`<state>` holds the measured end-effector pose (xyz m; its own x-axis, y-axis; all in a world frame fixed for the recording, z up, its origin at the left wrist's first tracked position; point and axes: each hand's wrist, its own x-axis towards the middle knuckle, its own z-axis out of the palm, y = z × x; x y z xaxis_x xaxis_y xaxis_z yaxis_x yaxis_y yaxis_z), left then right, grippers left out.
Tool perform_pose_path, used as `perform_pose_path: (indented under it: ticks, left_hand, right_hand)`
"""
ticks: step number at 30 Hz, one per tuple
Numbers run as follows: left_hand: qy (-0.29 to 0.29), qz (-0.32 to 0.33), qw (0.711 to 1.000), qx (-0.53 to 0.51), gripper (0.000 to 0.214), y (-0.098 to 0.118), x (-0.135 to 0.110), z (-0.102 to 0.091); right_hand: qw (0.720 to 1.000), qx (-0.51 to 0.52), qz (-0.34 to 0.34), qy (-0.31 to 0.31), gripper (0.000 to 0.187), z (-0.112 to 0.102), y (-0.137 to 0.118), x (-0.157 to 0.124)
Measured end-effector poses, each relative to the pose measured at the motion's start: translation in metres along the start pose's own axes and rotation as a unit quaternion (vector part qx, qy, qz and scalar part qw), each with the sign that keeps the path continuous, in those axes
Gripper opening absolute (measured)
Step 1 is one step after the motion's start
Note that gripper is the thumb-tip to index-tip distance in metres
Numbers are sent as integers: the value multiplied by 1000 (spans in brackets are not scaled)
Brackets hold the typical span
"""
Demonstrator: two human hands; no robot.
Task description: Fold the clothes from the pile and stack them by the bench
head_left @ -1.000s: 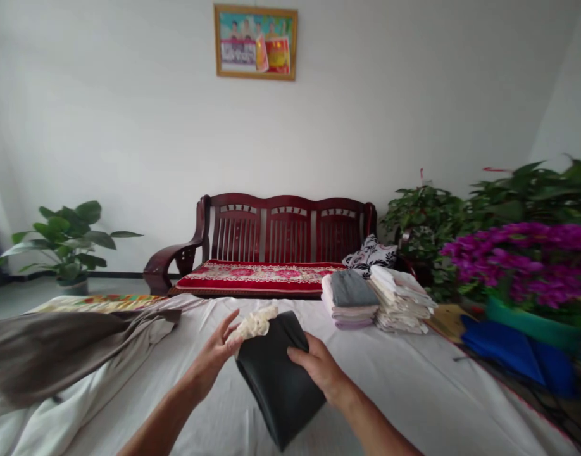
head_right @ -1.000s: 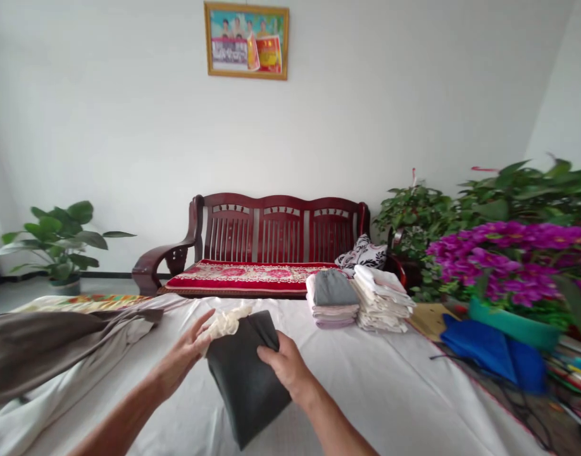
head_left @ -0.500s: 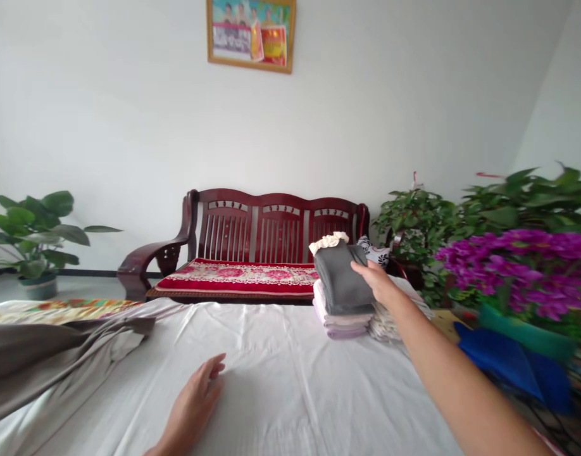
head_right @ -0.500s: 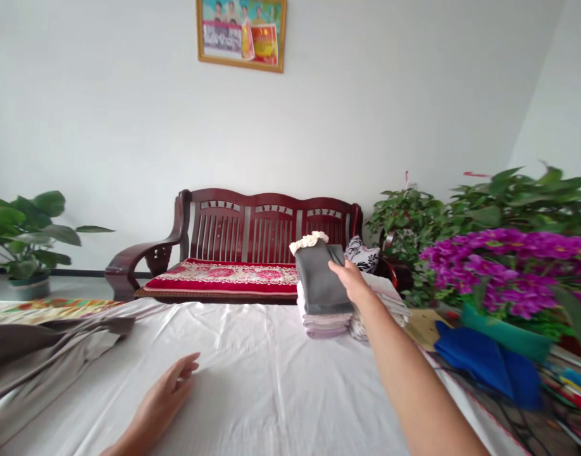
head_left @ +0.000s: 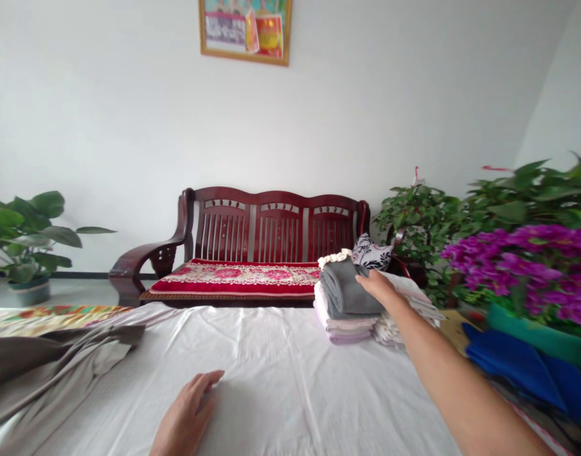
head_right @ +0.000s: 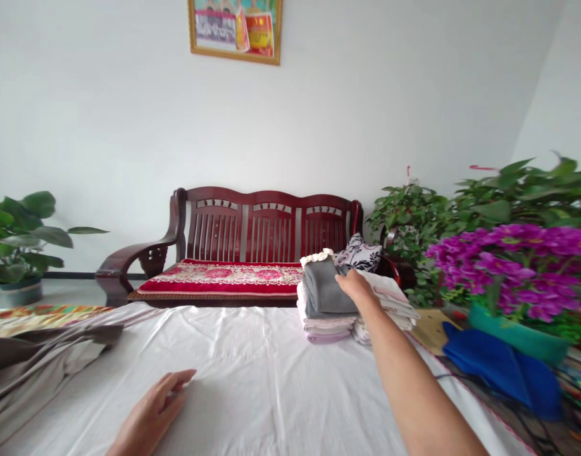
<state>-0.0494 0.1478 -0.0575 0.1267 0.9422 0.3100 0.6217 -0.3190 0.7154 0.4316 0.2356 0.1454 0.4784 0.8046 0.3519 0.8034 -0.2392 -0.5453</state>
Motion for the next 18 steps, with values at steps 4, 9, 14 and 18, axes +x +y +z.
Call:
perform_pose_path:
  ticks: [4,9,14,18]
  left_hand:
    - [0,-2,1000,10,37,3,0,-2]
    - [-15,10,1000,23,33,4,-1,-3]
    - [-35,24,999,32,33,5,-2,-4]
    - [-44,22,998,33,33,10,-3,-5]
  right_hand:
    - [997,-79,11,24,46,-8,-20,-7]
    - [977,-150,-141,-65,59,6,-43,-18]
    - [967,-176,-93,-158,68,33,-30,-20]
    - [964,-183,-81,-176,71,39,-22,-20]
